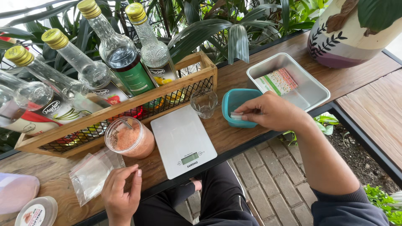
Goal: The person portions out an orange powder from a plastic container onto a digital scale using a small plastic bag and then transfers it into a cup containing a pink blended drink.
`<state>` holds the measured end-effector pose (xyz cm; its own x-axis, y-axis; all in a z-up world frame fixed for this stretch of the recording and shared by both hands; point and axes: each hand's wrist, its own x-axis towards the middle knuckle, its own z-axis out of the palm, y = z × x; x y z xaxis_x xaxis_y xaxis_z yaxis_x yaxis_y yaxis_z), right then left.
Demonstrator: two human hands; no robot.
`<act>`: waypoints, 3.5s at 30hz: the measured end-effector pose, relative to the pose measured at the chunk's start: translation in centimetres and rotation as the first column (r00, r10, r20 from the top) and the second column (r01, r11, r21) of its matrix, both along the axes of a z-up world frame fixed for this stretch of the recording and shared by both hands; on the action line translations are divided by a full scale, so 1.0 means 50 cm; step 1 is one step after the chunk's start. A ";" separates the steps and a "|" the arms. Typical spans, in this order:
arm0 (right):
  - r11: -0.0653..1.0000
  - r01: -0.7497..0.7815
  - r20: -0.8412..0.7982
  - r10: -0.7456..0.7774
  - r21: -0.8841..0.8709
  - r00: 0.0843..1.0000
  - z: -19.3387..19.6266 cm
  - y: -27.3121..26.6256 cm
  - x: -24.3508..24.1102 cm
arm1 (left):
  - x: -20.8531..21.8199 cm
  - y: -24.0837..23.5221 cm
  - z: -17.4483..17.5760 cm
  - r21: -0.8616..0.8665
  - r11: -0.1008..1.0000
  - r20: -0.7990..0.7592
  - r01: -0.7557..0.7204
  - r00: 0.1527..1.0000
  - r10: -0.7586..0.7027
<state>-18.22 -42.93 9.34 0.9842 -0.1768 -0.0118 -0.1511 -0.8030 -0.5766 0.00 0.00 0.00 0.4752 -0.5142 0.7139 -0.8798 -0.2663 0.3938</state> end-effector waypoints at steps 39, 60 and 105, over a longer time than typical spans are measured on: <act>0.990 0.030 0.432 0.032 -0.136 0.901 0.191 0.068 0.034 | -0.006 0.003 0.018 -0.034 0.999 -0.002 -0.037 0.999 0.037; 0.937 -0.331 0.375 0.348 -0.112 0.859 0.187 0.238 0.169 | -0.002 0.013 0.036 -0.026 0.999 -0.004 -0.019 1.000 0.019; 0.885 -0.265 0.469 0.434 -0.384 0.769 -0.135 0.279 0.317 | 0.003 0.015 0.038 -0.036 0.999 -0.060 -0.037 0.998 0.035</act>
<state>-2.38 -29.00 2.57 0.8106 0.2690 0.5201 0.4322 -0.8741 -0.2216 0.16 0.73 1.91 0.5350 -0.4696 0.7023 -0.8447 -0.2820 0.4549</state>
